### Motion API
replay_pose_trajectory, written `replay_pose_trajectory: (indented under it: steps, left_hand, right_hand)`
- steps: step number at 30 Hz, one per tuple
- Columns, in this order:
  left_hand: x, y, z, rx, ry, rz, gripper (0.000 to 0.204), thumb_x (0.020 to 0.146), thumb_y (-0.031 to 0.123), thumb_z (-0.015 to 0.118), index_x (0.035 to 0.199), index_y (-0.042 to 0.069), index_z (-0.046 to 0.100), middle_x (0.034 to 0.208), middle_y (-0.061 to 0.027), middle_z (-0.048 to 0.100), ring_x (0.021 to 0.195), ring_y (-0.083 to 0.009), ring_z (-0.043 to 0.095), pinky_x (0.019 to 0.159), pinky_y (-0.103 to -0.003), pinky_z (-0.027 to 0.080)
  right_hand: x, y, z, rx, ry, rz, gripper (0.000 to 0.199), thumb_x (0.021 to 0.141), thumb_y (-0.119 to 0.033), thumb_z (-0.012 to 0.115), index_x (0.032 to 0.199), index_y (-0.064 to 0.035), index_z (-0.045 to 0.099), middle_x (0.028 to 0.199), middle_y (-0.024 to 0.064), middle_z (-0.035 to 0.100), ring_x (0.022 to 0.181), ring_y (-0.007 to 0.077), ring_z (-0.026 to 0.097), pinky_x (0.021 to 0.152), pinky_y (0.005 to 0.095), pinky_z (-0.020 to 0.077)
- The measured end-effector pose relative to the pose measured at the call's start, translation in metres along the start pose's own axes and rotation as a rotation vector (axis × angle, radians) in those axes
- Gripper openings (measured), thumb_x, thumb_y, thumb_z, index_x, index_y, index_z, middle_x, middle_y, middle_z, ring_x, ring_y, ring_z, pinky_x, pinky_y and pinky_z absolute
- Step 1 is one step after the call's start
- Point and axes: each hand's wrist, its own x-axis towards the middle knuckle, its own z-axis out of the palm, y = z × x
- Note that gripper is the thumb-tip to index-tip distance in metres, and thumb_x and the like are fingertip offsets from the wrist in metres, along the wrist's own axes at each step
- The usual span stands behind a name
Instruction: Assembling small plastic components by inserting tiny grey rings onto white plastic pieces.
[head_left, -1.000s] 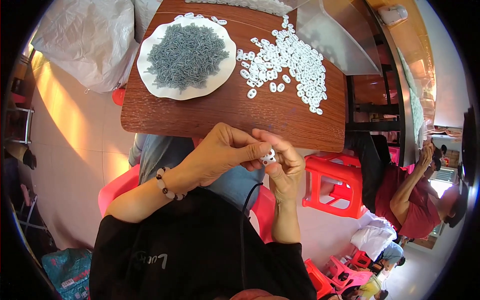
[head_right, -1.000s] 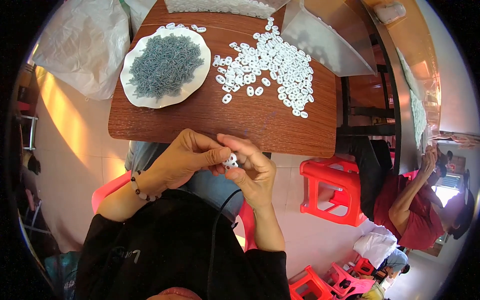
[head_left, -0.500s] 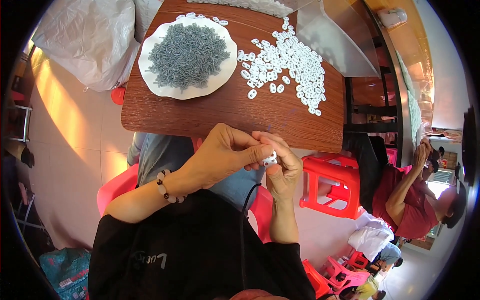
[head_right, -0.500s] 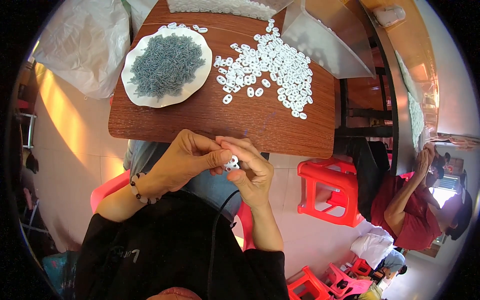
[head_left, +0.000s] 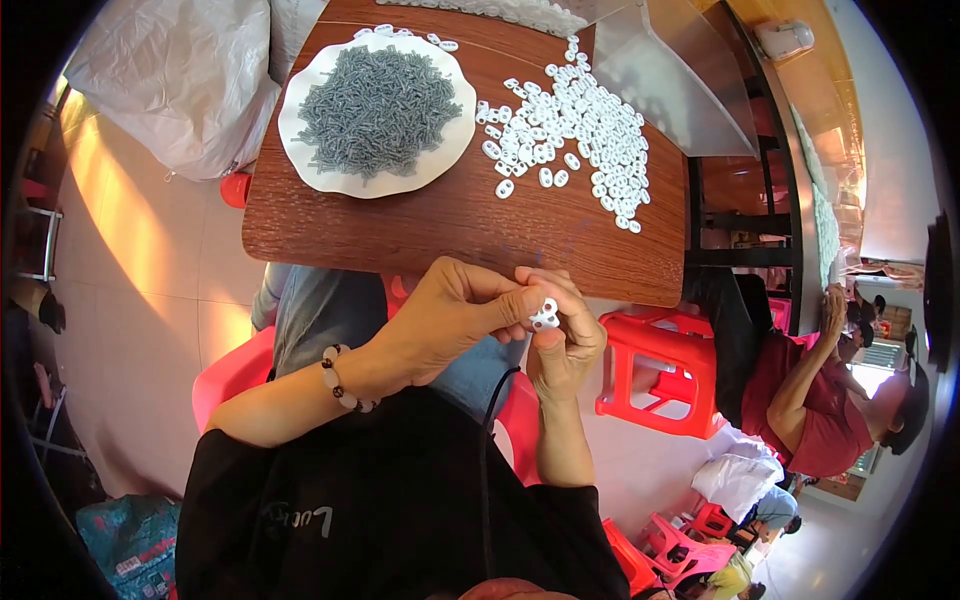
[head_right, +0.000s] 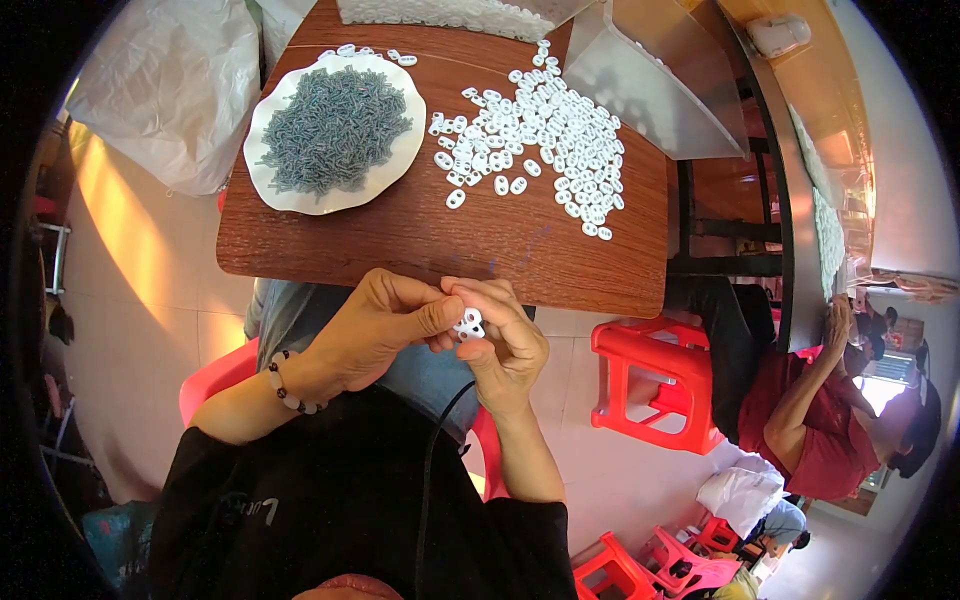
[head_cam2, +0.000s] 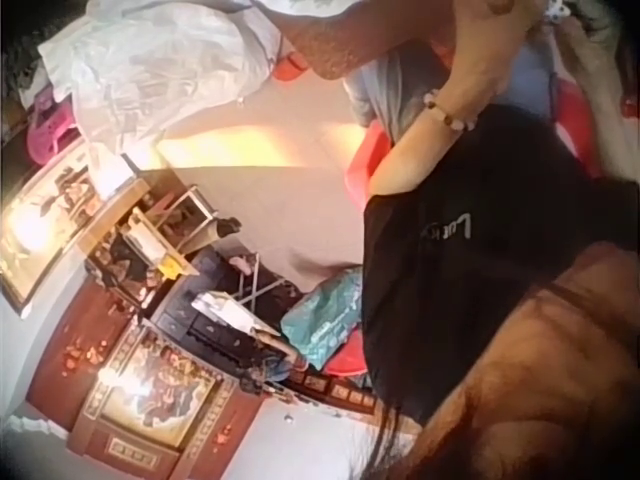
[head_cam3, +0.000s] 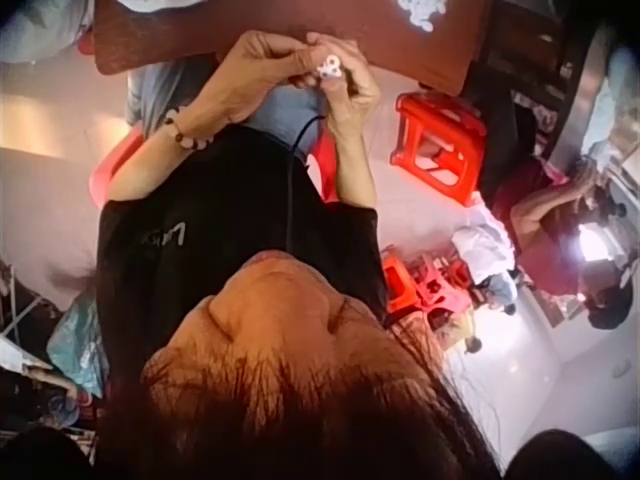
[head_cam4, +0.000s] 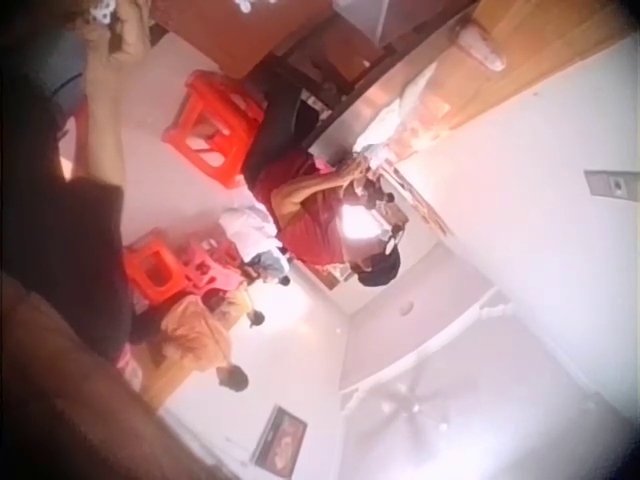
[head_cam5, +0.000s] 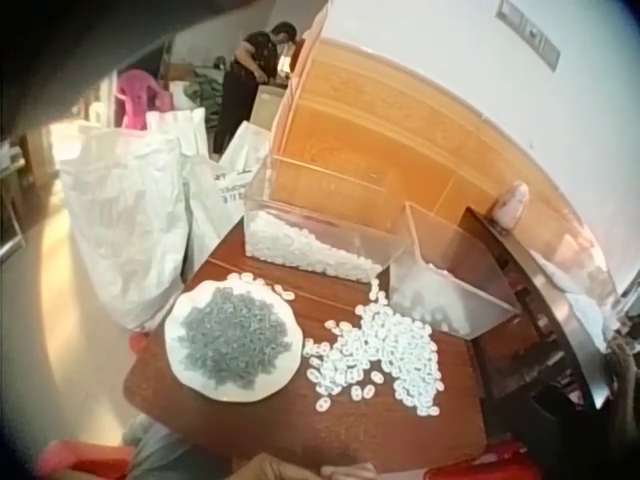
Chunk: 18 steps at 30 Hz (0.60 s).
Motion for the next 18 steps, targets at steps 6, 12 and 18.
replay_pose_trajectory:
  steps: [6,12,18]
  left_hand:
    - [0.000,-0.004,0.001,0.106,0.060,0.072,0.024,0.086,0.024,0.069,0.082,0.001,0.071,0.067,-0.0025,0.062,0.062,-0.0064,0.052,0.058,-0.021,0.041]
    - [0.000,0.003,0.001,0.110,0.044,0.075,0.021,0.085,0.022,0.069,0.082,0.001,0.071,0.066,-0.0020,0.061,0.061,-0.0057,0.050,0.057,-0.021,0.041]
    - [-0.001,0.006,0.000,0.179,0.027,0.061,0.019,0.084,0.020,0.071,0.082,0.001,0.072,0.065,-0.0015,0.062,0.059,-0.0051,0.050,0.054,-0.021,0.039]
  right_hand:
    - [0.000,0.001,-0.002,0.030,-0.007,0.024,0.054,0.081,-0.039,0.069,0.111,0.0059,0.061,0.111,0.0195,0.061,0.098,0.0219,0.055,0.082,0.0328,0.0455]
    - [0.002,-0.005,-0.001,0.147,-0.019,0.137,0.056,0.080,-0.038,0.071,0.113,0.0066,0.060,0.111,0.0196,0.061,0.103,0.0226,0.056,0.087,0.0334,0.0447]
    - [-0.002,-0.002,-0.004,0.163,-0.028,0.170,0.057,0.080,-0.040,0.071,0.113,0.0057,0.061,0.113,0.0210,0.060,0.101,0.0230,0.056,0.087,0.0335,0.0443]
